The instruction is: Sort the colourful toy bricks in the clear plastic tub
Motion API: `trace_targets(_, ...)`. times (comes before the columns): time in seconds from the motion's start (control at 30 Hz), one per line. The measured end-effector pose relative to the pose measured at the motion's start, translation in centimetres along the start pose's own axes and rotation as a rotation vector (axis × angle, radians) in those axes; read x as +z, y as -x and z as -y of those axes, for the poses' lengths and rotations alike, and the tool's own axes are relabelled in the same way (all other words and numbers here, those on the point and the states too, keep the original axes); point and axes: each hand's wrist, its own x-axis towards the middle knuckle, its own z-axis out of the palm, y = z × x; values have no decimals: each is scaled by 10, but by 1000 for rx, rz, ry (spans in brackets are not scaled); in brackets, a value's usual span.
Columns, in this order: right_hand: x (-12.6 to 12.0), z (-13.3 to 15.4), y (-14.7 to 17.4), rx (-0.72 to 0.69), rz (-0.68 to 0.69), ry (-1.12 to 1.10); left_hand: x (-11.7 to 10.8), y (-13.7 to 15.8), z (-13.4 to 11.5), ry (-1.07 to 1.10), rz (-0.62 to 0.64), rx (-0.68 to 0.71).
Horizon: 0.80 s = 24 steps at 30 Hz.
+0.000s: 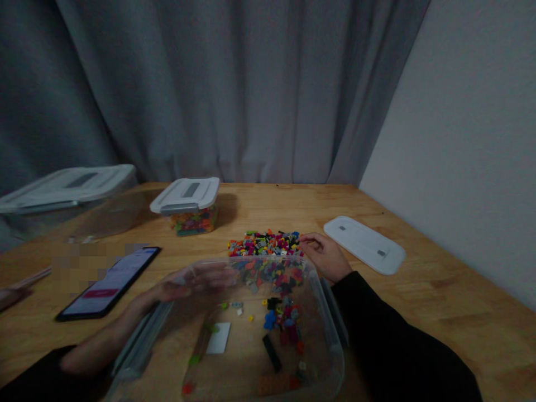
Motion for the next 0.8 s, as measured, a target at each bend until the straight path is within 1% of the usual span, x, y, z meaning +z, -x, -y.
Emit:
trace_targets(0.03, 0, -6, -1, -59, 10, 137, 0, 0, 2, -7, -6, 12)
trace_targets(0.1, -2, -16, -2, -153, 85, 326, -1, -1, 5, -12, -19, 29)
trace_targets(0.17, -4, -26, -2, -205, 164, 415, -5, -6, 7, -26, -16, 20)
trace_targets(0.27, -6, -36, -3, -223, 196, 491, -15, -18, 8, -65, 26, -39)
trace_targets(0.33, -6, -40, -4, -211, 211, 530, -20, -22, 8, -82, 46, -70)
trace_targets(0.4, -6, -43, -6, -200, 244, 549, -20, -19, 7, -92, 37, -32)
trace_targets(0.43, -6, -44, -7, -197, 263, 551, -19, -16, 7, -98, 26, -6)
trace_targets(0.53, -6, -44, -9, -200, 306, 543, -11, -6, 7, -101, 46, 28)
trace_targets(0.67, -6, -39, -9, -198, 332, 538, -2, -1, 9, -68, -5, 95)
trace_targets(0.8, -7, -35, -9, -190, 347, 534, -2, 0, 10, -53, 17, 79)
